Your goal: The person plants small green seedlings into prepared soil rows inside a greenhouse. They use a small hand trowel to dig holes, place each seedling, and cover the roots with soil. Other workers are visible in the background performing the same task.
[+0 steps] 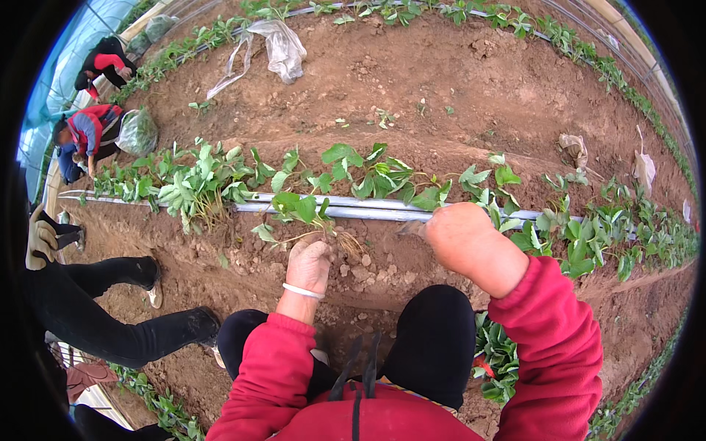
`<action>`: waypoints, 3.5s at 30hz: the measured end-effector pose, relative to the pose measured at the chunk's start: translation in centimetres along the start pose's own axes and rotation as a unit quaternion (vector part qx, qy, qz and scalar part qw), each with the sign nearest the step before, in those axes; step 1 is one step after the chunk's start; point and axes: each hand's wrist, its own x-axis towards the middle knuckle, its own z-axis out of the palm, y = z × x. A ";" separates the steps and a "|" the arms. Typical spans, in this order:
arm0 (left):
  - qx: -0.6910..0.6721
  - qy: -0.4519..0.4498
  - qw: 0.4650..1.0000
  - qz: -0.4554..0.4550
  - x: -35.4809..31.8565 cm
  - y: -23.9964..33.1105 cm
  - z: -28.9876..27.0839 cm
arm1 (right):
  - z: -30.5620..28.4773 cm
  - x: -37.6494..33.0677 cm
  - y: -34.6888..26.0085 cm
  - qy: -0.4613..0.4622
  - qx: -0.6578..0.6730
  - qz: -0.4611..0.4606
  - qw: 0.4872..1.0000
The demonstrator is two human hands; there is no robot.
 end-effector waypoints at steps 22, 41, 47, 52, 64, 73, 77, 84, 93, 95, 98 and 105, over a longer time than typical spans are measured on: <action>0.169 0.085 0.970 0.151 1.1 -2.3 2.7 | -0.6 0.8 0.7 -0.032 0.024 -0.013 0.999; 0.404 0.007 0.897 0.180 3.2 -6.7 2.1 | 5.4 3.6 -1.3 -0.085 0.064 -0.020 0.994; 0.582 -0.025 0.781 0.225 3.1 -9.0 1.5 | 5.9 1.8 -0.6 -0.023 0.087 -0.044 0.995; 0.605 -0.018 0.724 0.332 3.2 -10.2 3.7 | 6.7 0.6 -0.7 -0.012 0.103 -0.029 0.994; 0.672 -0.011 0.664 0.329 3.9 -10.1 4.1 | 5.4 -2.5 -0.8 0.067 0.106 0.014 0.992; 0.679 -0.022 0.643 0.355 4.5 -9.8 4.0 | 4.2 -5.1 -0.4 0.076 0.160 0.104 0.979; 0.668 -0.006 0.660 0.343 4.4 -10.0 4.2 | 5.1 -4.4 -1.1 0.097 0.182 0.136 0.969; 0.704 -0.035 0.622 0.342 5.3 -10.4 3.5 | 9.7 -1.8 -4.0 0.121 0.195 0.131 0.964; 0.667 -0.095 0.630 0.386 5.3 -10.8 3.1 | 10.9 -2.1 -4.5 0.118 0.261 0.166 0.944; 0.674 -0.039 0.642 0.363 5.4 -11.3 2.9 | 11.2 -1.6 -5.3 0.132 0.253 0.173 0.942; 0.664 -0.027 0.686 0.297 5.0 -11.5 3.7 | 11.2 -2.4 -5.9 0.134 0.250 0.182 0.942; 0.700 0.028 0.643 0.309 5.4 -11.9 3.9 | 5.0 -8.1 -5.8 0.111 0.262 0.191 0.939</action>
